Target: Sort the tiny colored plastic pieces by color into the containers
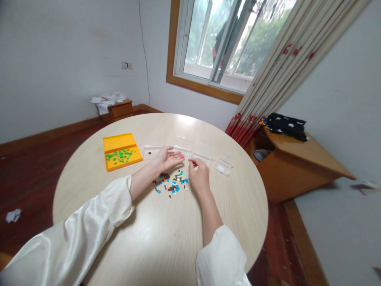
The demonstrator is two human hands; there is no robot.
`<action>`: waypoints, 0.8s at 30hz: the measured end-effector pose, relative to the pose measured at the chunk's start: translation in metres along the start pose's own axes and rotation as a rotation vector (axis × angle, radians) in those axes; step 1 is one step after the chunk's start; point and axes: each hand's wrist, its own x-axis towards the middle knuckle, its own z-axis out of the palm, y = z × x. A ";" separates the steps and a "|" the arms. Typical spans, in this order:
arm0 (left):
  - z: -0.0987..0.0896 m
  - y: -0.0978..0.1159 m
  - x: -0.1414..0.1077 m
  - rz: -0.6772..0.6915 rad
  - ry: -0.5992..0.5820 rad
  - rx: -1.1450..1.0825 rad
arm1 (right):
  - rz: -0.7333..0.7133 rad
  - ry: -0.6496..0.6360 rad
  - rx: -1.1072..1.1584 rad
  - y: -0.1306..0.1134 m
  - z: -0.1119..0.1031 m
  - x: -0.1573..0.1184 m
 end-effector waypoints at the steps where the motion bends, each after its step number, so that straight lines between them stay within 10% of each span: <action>1: -0.001 0.003 0.000 0.029 -0.007 0.012 | 0.005 -0.083 -0.031 0.001 0.001 -0.001; 6: -0.002 0.013 -0.001 0.093 -0.099 0.057 | 0.046 -0.355 -0.168 0.002 0.007 -0.009; 24: -0.007 0.012 0.008 0.023 -0.019 0.123 | 0.215 -0.411 -0.061 0.003 0.010 -0.010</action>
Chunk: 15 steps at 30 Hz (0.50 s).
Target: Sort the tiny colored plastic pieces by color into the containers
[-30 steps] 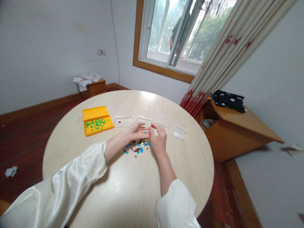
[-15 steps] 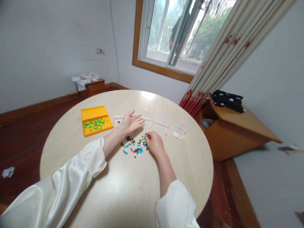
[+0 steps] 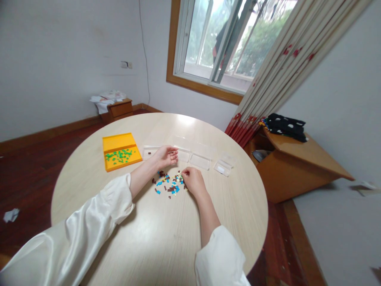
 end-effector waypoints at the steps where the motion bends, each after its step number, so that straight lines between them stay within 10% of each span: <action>1: 0.000 -0.001 0.000 -0.002 -0.004 -0.004 | 0.001 0.006 0.018 0.000 0.000 0.000; 10: 0.002 -0.007 0.004 -0.029 0.011 -0.046 | -0.013 0.018 0.149 -0.003 0.002 0.002; 15: 0.003 -0.012 -0.001 -0.050 0.051 -0.052 | -0.193 0.453 0.173 -0.015 -0.011 0.001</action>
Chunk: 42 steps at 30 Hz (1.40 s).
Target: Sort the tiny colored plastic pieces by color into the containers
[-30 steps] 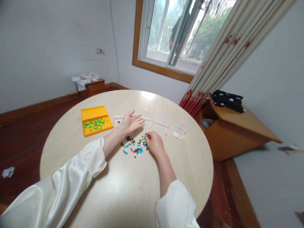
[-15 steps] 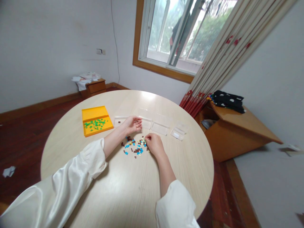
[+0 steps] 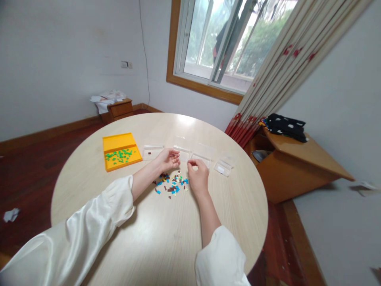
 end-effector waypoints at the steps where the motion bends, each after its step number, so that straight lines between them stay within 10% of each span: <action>1: 0.001 -0.001 -0.002 -0.019 -0.007 0.010 | -0.040 0.083 0.005 -0.003 -0.002 0.001; 9: 0.010 -0.017 -0.012 -0.302 -0.183 0.077 | -0.100 0.141 0.074 -0.011 0.000 0.000; 14: 0.008 -0.014 -0.002 -0.156 -0.136 -0.073 | -0.097 0.133 -0.005 -0.007 -0.005 0.004; 24: -0.003 0.020 -0.011 0.179 -0.047 -0.145 | 0.061 -0.549 -0.200 0.009 -0.009 -0.004; 42: -0.006 0.019 -0.007 0.134 -0.087 -0.097 | 0.099 -0.561 -0.335 0.003 -0.002 -0.008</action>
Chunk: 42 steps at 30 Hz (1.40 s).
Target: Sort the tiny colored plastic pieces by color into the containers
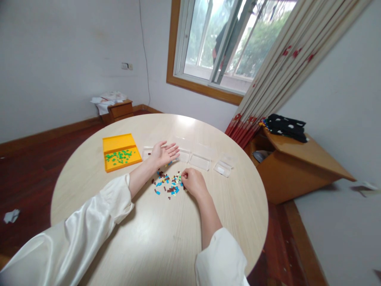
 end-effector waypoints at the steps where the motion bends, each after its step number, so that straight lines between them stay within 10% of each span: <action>1: 0.000 -0.001 0.001 -0.043 0.038 0.038 | -0.014 0.012 0.006 0.000 0.000 0.000; 10: 0.004 -0.010 0.000 -0.110 0.096 0.135 | -0.047 0.002 0.030 0.001 0.002 0.002; 17: 0.011 -0.019 -0.010 -0.291 0.033 0.239 | -0.228 0.505 0.123 -0.001 -0.005 0.007; 23: 0.016 -0.027 -0.015 -0.473 -0.120 0.154 | -0.275 0.627 0.220 -0.007 -0.009 0.007; 27: 0.020 -0.009 -0.017 -0.266 -0.019 0.060 | -0.188 0.629 0.272 -0.001 -0.014 0.006; 33: 0.014 0.053 -0.027 0.278 0.079 -0.147 | -0.096 0.027 0.213 0.015 -0.006 0.004; 37: -0.006 0.087 -0.028 0.589 0.211 -0.198 | -0.085 -0.065 0.106 0.014 -0.007 0.000; 42: -0.029 0.105 -0.025 0.609 0.446 -0.180 | -0.089 -0.080 -0.043 0.009 -0.015 -0.004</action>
